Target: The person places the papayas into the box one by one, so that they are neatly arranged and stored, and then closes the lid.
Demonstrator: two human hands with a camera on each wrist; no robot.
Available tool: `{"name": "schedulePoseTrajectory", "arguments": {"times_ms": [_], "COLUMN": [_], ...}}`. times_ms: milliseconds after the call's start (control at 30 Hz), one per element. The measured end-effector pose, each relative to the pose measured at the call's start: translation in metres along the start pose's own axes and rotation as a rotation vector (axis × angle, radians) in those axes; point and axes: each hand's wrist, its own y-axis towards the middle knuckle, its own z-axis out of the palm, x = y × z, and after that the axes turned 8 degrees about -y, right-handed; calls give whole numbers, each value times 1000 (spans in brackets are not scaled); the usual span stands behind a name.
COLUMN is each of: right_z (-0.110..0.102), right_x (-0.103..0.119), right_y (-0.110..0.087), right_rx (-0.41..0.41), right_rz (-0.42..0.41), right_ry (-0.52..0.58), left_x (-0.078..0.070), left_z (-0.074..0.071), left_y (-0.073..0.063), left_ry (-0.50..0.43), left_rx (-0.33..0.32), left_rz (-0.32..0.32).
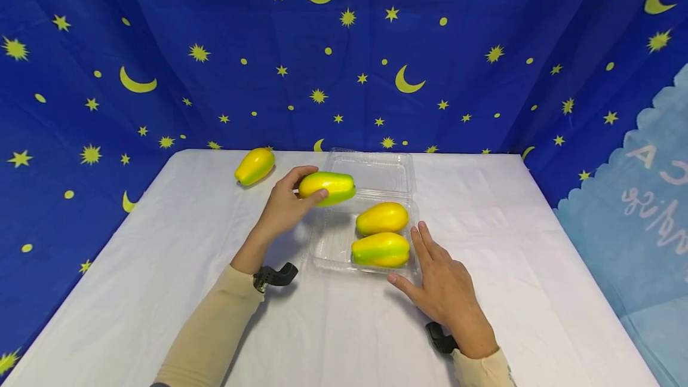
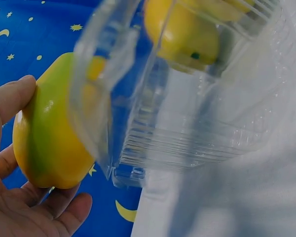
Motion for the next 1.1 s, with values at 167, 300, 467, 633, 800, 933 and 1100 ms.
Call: {"name": "schedulePoseTrajectory", "arguments": {"times_ms": [167,300,467,633,800,933,1100], "right_z": [0,0,0,0,0,0,1], "right_x": [0,1,0,0,0,0,-1], "right_y": [0,0,1,1,0,-1,-1], "right_rx": [3,3,4,10,0,-3,-7], "right_rz": [2,4,5,6,1,-1,-3], "right_ry": [-2,-1,-3,-6,-1,-4,-2], "left_x": [0,0,1,4,5,7,9], "left_z": [3,7,10,12,15,19,22], "left_y": [-1,-1,-2,-1,-1,-2,-3], "left_ry": [12,23,52,68,74,73,77], "left_rx": [9,20,26,32,53,71,78], "left_rz": [-1,-3,-7,-5,-11,-16,-12]}}
